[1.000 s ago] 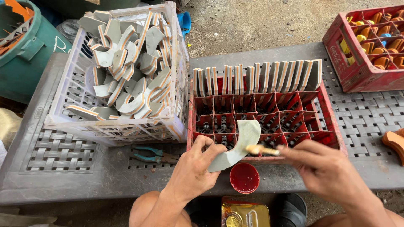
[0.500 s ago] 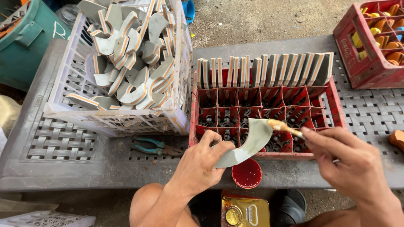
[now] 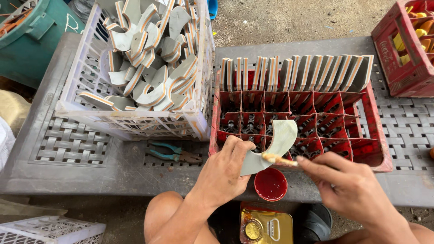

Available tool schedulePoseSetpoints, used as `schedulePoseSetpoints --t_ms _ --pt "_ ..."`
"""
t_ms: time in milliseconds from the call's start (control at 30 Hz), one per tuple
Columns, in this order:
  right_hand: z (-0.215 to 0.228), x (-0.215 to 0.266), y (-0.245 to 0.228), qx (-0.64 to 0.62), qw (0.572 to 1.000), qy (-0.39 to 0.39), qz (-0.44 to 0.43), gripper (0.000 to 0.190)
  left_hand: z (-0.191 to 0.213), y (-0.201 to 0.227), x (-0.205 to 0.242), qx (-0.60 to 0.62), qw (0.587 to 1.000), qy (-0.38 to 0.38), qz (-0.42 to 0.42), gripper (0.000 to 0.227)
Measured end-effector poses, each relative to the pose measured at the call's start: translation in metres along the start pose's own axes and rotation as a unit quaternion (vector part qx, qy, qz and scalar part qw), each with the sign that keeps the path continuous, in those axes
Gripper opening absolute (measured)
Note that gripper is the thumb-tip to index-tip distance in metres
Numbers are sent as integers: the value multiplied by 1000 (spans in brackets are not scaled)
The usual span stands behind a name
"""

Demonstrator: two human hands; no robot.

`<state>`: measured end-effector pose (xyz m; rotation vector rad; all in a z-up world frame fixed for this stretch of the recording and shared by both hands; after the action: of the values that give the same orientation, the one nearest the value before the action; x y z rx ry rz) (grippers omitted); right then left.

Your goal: The person paints the edges of curved ceramic tiles with a brush dipped in red paint. They pick tiles from a white crate, apply paint to the edges, and place them into a red crate with dividers.

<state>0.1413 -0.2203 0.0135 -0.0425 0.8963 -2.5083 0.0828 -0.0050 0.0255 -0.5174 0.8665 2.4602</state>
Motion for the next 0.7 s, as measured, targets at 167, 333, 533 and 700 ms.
schedulePoseSetpoints --t_ms 167,333,533,700 --pt "-9 -1 7 64 996 -59 -33 51 -2 -1 3 4 1000 -9 7 55" --pt "-7 -1 4 24 999 -40 -20 51 -3 1 0 17 1000 -1 -1 55" --pt "-5 4 11 43 997 -60 2 51 -6 1 1 19 1000 -14 2 55" --pt "-8 5 16 37 997 -61 17 53 -6 2 -1 23 1000 -16 3 53"
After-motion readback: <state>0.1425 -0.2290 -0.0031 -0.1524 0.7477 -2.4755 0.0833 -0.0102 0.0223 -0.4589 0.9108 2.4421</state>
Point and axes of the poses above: each hand's wrist, its own x-axis away from the middle knuckle, its own z-axis out of the back of the hand, y = z × x, the point moved 9 cm from there along -x, towards the middle knuckle, and after that the axes turned 13 degrees about -z, right-handed, at the moved point
